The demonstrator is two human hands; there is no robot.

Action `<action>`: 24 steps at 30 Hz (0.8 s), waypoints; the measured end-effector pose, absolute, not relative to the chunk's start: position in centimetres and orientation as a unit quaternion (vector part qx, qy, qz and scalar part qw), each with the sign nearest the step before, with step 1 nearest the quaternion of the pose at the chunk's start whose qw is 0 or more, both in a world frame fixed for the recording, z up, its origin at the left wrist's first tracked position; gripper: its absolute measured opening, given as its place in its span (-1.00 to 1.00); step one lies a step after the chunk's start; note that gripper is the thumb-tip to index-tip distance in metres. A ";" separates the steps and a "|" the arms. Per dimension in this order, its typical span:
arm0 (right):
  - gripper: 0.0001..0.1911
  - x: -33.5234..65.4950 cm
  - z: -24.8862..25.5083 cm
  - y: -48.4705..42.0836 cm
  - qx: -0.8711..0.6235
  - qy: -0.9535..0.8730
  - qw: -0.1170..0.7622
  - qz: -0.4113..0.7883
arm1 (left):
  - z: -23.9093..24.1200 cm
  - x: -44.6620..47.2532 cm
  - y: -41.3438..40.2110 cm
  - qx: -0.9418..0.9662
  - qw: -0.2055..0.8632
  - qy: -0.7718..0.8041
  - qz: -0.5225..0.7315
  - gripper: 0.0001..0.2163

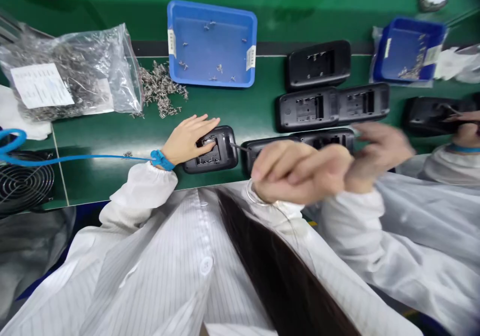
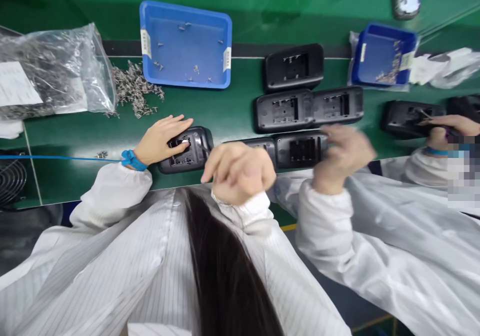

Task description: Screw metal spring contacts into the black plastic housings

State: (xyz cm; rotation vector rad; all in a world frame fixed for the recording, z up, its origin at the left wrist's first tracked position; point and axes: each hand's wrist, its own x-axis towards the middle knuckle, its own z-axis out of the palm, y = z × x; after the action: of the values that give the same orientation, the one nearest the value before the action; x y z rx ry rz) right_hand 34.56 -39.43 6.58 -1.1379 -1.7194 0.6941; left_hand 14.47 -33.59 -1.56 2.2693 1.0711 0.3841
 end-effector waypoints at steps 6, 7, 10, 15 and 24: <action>-0.19 31.5 5.0 -35.6 -0.478 -0.647 0.530 0.269 | -1.7 14.6 -33.7 0.845 0.311 0.404 0.159 -0.49; -0.19 31.8 4.7 -35.2 -0.465 -0.673 0.505 0.275 | -1.7 14.6 -33.8 0.845 0.311 0.404 0.163 -0.49; -0.19 32.4 4.1 -34.2 -0.468 -0.693 0.488 0.252 | -2.0 14.6 -33.9 0.846 0.310 0.398 0.175 -0.50; -0.32 31.3 3.8 -33.5 -0.504 -0.631 0.530 0.257 | -2.5 14.5 -33.9 0.853 0.308 0.379 0.185 -0.42; -0.27 30.8 3.7 -32.8 -0.506 -0.654 0.516 0.223 | -2.6 14.4 -33.9 0.850 0.325 0.369 0.189 -0.47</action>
State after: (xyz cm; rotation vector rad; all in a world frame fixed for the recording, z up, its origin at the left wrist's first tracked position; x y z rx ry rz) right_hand 30.77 -32.79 3.68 -1.2157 -1.5711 0.5356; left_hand 14.40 -33.91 -2.60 2.2279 0.9685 0.4949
